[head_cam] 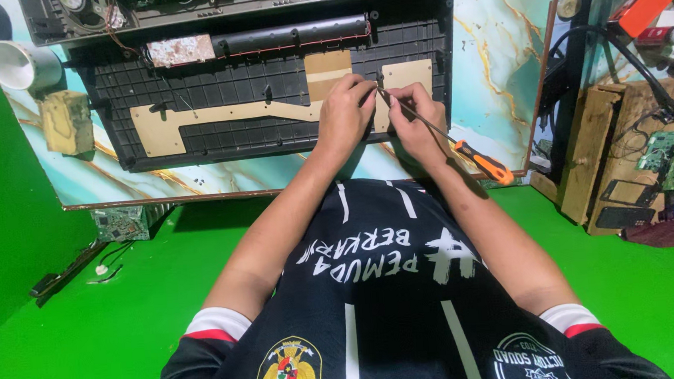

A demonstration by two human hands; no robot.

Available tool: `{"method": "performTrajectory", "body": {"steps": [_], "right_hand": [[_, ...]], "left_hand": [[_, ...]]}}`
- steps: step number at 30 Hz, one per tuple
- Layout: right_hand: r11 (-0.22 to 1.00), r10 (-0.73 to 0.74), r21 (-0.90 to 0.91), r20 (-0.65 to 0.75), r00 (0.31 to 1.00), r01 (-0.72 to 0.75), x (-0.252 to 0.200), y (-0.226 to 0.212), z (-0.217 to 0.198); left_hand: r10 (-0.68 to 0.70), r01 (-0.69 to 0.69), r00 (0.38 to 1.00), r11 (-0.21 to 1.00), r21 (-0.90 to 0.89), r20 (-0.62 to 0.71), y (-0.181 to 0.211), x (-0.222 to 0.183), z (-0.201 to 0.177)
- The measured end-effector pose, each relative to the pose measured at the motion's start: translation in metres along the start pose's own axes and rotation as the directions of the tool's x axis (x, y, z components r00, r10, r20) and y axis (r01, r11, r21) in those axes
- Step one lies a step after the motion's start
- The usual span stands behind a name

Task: The person works on the interior components of a disassembled electronic keyboard using a screwdriver to remove and replace screws along a internal circuit and panel area.

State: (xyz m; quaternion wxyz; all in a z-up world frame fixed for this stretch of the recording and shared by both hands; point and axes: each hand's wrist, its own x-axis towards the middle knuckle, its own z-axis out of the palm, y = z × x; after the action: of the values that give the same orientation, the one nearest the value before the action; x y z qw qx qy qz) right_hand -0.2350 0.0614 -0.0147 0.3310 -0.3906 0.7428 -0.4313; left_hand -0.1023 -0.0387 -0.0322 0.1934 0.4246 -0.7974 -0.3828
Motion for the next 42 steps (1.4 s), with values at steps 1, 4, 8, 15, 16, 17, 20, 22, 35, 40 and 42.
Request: {"method": "performTrajectory", "body": {"steps": [1,4,8,15,16,17,20,22,35,40,42], "right_hand": [[1.0,-0.012,0.008,-0.003,1.0,0.012,0.0,0.0,0.0],[0.999,-0.026,0.022,-0.005,1.0,0.026,0.001,-0.001,0.0],[1.0,-0.026,0.011,0.003,1.0,0.026,0.002,-0.001,0.0],[0.999,-0.018,0.032,0.012,1.0,0.017,0.0,-0.002,-0.001],[0.999,0.011,0.032,0.013,1.0,-0.012,0.0,-0.002,-0.001],[0.999,0.041,0.033,0.014,0.999,-0.041,0.0,-0.002,-0.001],[0.998,0.041,0.054,0.008,0.999,-0.041,0.0,-0.002,-0.001],[0.998,0.027,0.055,0.002,1.0,-0.028,0.0,-0.002,-0.001],[0.997,-0.063,0.05,0.007,0.998,0.063,0.005,0.001,0.0],[0.992,-0.023,-0.124,0.05,0.998,0.029,0.015,-0.003,0.0],[0.988,-0.015,-0.15,0.102,0.995,0.031,0.02,-0.005,-0.002]], "left_hand": [[0.0,0.0,1.0,1.0,0.001,0.004,0.0,0.0,0.0],[0.005,-0.005,1.0,1.0,0.004,0.008,0.001,0.002,-0.001],[-0.002,0.002,1.0,1.0,-0.004,0.007,0.003,0.002,-0.003],[-0.003,0.003,1.0,1.0,-0.009,0.007,0.003,0.0,-0.003],[0.002,-0.002,1.0,1.0,-0.008,0.006,0.002,0.001,-0.003],[0.007,-0.007,1.0,1.0,-0.007,0.005,0.002,0.001,-0.003],[0.006,-0.006,1.0,1.0,-0.004,0.004,0.001,0.0,-0.002],[0.007,-0.007,1.0,1.0,-0.002,0.002,0.0,0.0,-0.001],[0.036,-0.036,0.999,0.999,0.012,0.017,0.0,0.0,-0.004],[0.03,-0.03,0.999,0.999,0.009,0.016,-0.001,0.001,-0.002],[0.033,-0.033,0.999,0.999,0.002,0.011,-0.001,0.0,-0.002]]}}
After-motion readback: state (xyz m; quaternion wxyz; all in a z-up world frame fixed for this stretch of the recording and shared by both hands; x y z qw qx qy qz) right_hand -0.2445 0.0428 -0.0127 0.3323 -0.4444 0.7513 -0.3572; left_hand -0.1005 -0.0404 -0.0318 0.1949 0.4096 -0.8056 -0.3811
